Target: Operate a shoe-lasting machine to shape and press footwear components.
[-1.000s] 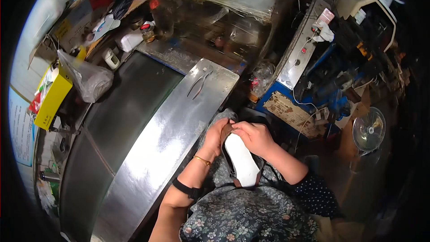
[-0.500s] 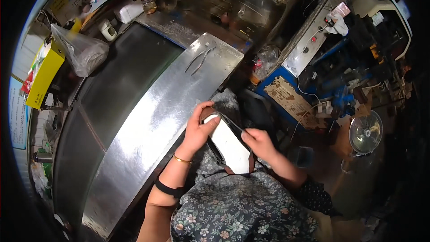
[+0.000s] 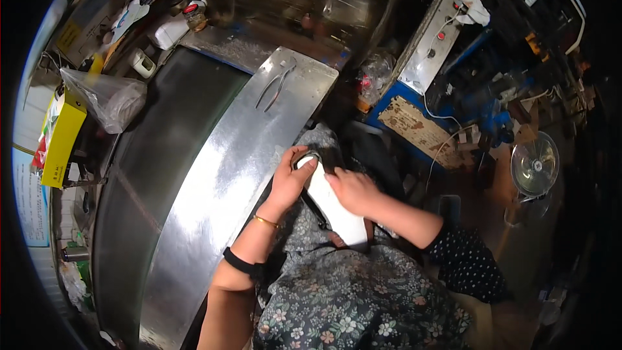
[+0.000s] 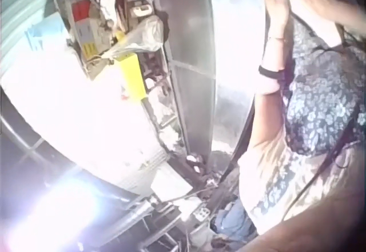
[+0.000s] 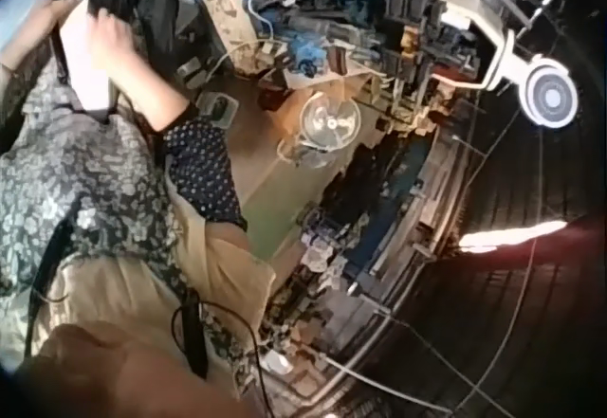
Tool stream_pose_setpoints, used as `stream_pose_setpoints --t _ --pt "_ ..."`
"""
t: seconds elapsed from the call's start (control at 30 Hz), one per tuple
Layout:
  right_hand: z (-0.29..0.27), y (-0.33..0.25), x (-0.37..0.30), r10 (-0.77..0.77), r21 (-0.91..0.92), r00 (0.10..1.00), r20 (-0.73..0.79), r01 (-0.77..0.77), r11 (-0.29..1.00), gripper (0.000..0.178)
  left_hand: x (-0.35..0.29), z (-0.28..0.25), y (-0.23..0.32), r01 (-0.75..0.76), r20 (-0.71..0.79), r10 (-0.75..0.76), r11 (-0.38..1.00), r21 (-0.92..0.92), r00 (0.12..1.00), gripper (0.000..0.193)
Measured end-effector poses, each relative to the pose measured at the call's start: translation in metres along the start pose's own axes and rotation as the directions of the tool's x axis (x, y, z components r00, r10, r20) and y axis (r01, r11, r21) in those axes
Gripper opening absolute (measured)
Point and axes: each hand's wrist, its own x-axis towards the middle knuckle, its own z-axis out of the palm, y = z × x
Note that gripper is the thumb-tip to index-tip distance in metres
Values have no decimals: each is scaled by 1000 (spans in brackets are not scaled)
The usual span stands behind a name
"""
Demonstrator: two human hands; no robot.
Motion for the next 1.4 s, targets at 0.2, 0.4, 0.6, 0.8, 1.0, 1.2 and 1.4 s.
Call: stream_pose_setpoints --t 0.2,0.4,0.6,0.8,1.0,1.2,1.4 --pt "15 31 -47 118 250 968 221 -173 953 60 -12 2 4 -31 1 31 999 23 1000 44" --pt "41 32 -39 -179 504 979 -97 204 840 58 -1 -12 17 180 233 -65 838 -515 970 51" --pt "16 -7 -13 -132 575 991 -14 116 810 64 -26 10 -8 -82 -365 76 997 1 928 59" --pt "24 -41 -12 -40 409 999 21 28 912 78 -17 -9 20 120 -175 165 301 946 971 42" --pt "36 -21 -5 -6 602 984 -176 112 790 74 -54 -4 11 -43 22 37 943 329 999 53" --pt "47 -15 -15 -61 584 958 -282 222 781 70 -46 9 -7 -74 -157 230 756 650 960 46" --pt "10 -17 1 -225 945 972 -63 131 299 61 -28 -5 43 264 68 -315 636 -725 947 70"
